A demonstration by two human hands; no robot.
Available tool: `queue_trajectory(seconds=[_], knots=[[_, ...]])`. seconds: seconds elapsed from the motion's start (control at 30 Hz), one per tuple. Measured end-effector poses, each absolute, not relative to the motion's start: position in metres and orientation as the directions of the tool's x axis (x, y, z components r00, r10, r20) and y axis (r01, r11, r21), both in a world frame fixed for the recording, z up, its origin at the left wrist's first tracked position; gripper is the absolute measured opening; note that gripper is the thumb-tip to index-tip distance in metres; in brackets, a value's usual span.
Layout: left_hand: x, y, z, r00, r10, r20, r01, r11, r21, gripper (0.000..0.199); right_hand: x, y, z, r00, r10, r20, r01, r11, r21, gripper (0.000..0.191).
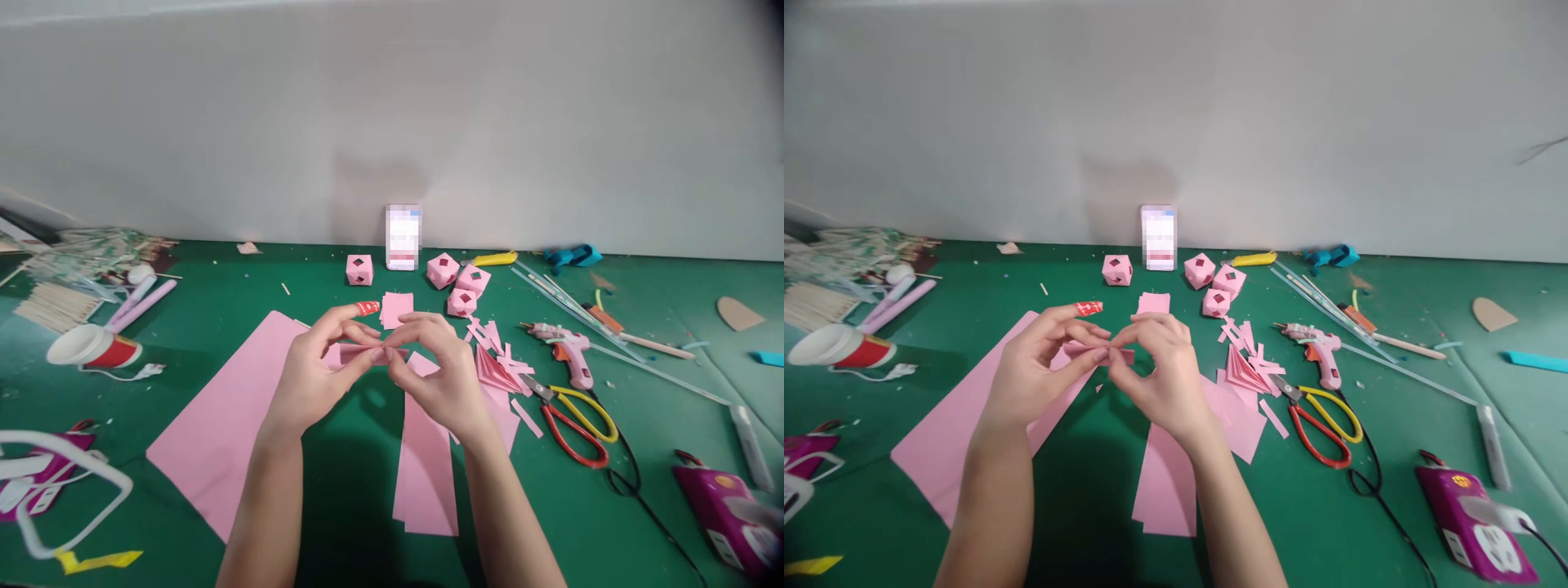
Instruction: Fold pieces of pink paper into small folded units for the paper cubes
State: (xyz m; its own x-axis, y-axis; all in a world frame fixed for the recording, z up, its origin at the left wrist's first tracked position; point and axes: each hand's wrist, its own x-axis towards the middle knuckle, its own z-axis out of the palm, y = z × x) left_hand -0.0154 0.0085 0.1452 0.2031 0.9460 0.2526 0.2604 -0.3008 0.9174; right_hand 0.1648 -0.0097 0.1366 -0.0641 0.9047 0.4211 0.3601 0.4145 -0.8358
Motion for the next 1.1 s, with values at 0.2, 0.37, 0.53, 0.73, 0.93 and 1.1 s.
queue_trajectory(seconds=[0.2, 0.37, 0.53, 0.73, 0.93, 1.1], knots=[[-0.011, 0.008, 0.142, 0.192, 0.940, 0.284, 0.252, -0.327, 0.911, 0.045, 0.179, -0.008, 0.134, -0.071, 0.920, 0.385, 0.364, 0.383, -0.849, 0.011], [-0.009, 0.009, 0.142, 0.157, 0.948, 0.275, 0.286, -0.310, 0.906, 0.044, 0.186, -0.006, 0.134, -0.045, 0.935, 0.351, 0.393, 0.339, -0.855, 0.011], [-0.009, 0.010, 0.142, 0.143, 0.950, 0.277, 0.296, -0.309, 0.904, 0.039, 0.190, -0.001, 0.126, -0.011, 0.930, 0.368, 0.452, 0.333, -0.827, 0.012], [-0.014, 0.009, 0.151, 0.023, 0.950, 0.311, 0.212, -0.309, 0.927, 0.025, 0.207, 0.006, 0.117, 0.252, 0.892, 0.376, 0.521, 0.202, -0.829, 0.006], [-0.013, 0.010, 0.149, 0.069, 0.961, 0.266, 0.199, -0.275, 0.941, 0.034, 0.187, -0.007, 0.135, -0.042, 0.953, 0.301, 0.285, 0.300, -0.910, 0.010], [-0.012, 0.011, 0.143, 0.089, 0.959, 0.270, 0.233, -0.284, 0.930, 0.033, 0.178, -0.008, 0.135, -0.043, 0.929, 0.368, 0.284, 0.365, -0.887, 0.007]])
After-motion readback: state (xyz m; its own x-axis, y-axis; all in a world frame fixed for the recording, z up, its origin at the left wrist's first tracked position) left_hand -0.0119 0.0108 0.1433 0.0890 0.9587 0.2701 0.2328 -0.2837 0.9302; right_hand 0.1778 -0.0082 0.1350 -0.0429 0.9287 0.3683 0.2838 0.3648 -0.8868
